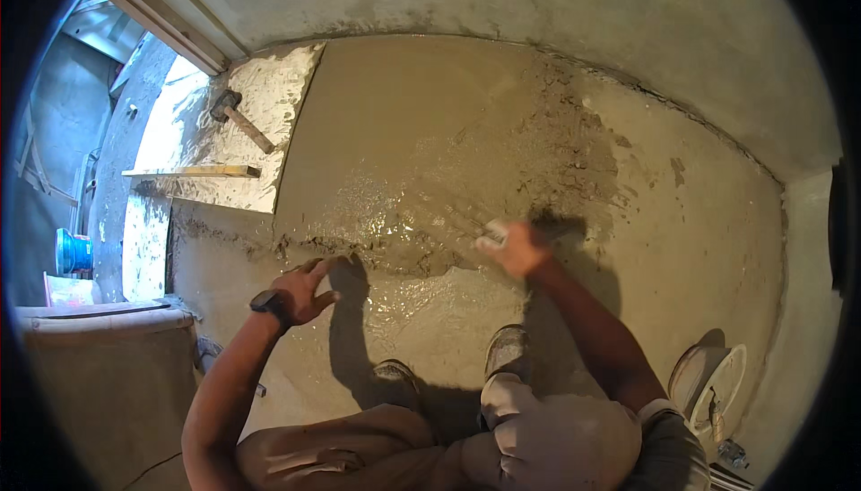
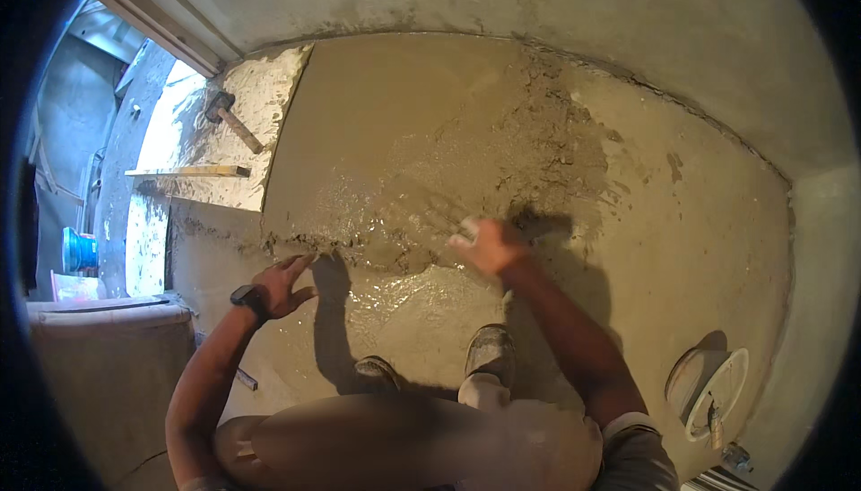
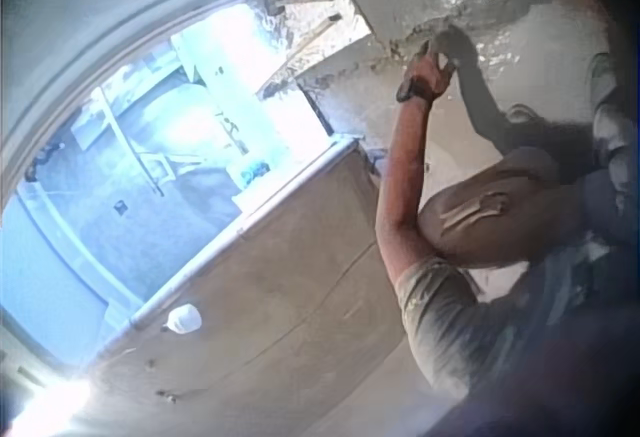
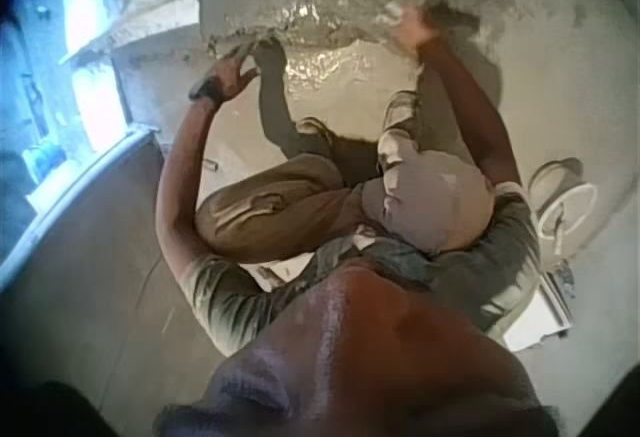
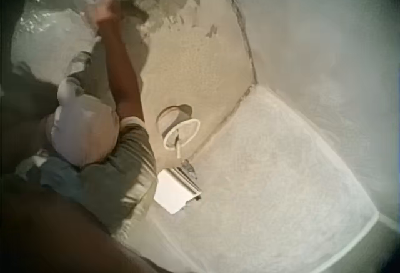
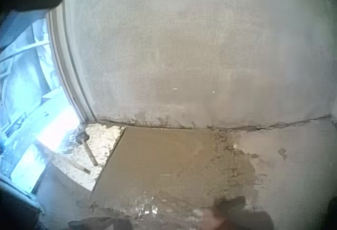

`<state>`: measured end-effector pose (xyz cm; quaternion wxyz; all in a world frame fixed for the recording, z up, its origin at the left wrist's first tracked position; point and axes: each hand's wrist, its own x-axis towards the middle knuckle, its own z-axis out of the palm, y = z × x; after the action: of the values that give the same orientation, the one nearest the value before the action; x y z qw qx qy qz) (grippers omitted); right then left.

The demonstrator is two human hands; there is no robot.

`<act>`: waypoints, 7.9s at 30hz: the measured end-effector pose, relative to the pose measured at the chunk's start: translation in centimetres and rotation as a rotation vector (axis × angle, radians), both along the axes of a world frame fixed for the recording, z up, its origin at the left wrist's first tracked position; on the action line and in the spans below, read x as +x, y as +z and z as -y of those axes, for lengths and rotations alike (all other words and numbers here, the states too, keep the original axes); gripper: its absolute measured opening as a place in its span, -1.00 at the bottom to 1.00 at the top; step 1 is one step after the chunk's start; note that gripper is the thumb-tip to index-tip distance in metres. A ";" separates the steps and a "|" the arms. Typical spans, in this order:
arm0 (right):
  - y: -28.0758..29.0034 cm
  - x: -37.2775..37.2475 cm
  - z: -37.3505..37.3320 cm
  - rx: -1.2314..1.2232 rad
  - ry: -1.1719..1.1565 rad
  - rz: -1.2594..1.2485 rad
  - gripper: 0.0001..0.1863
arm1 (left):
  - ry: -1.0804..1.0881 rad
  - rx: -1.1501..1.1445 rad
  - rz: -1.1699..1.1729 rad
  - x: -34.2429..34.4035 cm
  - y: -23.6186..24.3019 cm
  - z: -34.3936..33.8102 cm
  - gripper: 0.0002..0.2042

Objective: Smoothing wet mortar on a concrete floor using a hand trowel.

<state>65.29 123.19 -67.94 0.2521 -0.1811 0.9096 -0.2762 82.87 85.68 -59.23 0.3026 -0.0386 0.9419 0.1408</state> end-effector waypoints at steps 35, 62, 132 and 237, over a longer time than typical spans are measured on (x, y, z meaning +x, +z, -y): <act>1.3 -4.9 1.9 -0.016 -0.285 -0.157 -0.49 | -0.062 -0.076 -0.027 0.3 -2.7 -2.2 -0.17; 3.6 -5.3 9.6 -0.085 0.248 0.060 -0.50 | 0.009 -0.008 0.084 3.7 -3.9 -0.5 -0.19; 2.1 -8.3 4.6 0.168 0.184 -0.192 -0.67 | -0.077 -0.028 0.068 2.7 -3.9 -0.7 -0.23; 1.3 1.8 11.7 -0.022 0.424 -0.091 -0.61 | -0.123 0.086 0.025 5.8 -6.8 0.2 -0.34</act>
<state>67.08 111.54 -66.63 0.2614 -0.3832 0.8586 -0.2185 88.68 85.44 -66.05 0.3237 0.0306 0.9317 0.1620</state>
